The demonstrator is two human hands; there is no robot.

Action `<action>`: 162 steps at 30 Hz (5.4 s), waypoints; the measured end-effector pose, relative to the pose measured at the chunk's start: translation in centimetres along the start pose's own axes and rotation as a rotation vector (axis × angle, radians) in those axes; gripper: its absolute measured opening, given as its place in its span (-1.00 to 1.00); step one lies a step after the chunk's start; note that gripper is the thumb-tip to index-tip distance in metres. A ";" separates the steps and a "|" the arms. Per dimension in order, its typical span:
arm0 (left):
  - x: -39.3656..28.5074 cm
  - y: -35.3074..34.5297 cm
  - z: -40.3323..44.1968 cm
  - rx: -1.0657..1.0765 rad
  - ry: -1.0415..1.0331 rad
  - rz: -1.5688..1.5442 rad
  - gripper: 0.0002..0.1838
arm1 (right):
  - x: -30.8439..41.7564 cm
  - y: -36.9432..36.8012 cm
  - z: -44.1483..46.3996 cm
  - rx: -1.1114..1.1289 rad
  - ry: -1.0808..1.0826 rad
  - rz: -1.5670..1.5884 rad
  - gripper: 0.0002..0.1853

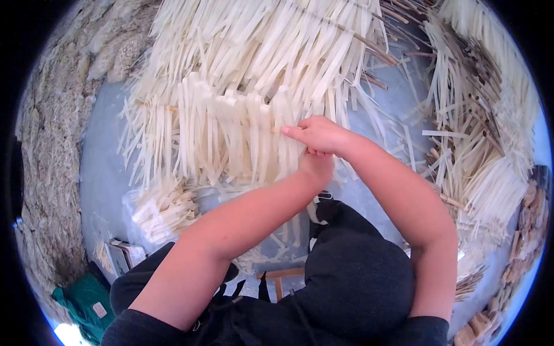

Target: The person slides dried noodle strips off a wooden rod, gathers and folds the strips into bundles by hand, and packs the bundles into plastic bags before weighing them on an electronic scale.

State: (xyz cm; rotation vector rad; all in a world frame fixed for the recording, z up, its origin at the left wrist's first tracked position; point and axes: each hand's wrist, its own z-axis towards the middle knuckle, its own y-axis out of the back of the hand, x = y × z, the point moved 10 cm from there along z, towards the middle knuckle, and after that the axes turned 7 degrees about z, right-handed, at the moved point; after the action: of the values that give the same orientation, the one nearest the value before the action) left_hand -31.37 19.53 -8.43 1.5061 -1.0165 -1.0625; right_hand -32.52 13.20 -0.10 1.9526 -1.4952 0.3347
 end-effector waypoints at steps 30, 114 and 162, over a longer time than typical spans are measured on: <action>-0.2 -1.0 -11.0 0.667 -0.668 0.297 -0.66 | -13.8 3.9 -0.2 -0.376 0.341 -0.115 -0.60; -1.6 24.3 -13.1 0.341 0.176 -1.553 -0.63 | -29.0 16.8 -54.1 -1.992 -0.070 -0.861 -0.54; 34.3 10.3 -27.4 -0.318 0.896 -0.934 -0.74 | -18.3 -2.3 -13.9 -0.289 0.613 0.490 -0.58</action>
State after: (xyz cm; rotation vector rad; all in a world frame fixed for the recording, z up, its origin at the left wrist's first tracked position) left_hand 3.07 -8.14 0.69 1.9139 0.5159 -0.8906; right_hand -33.69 36.23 -0.53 1.0967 -1.4722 0.7971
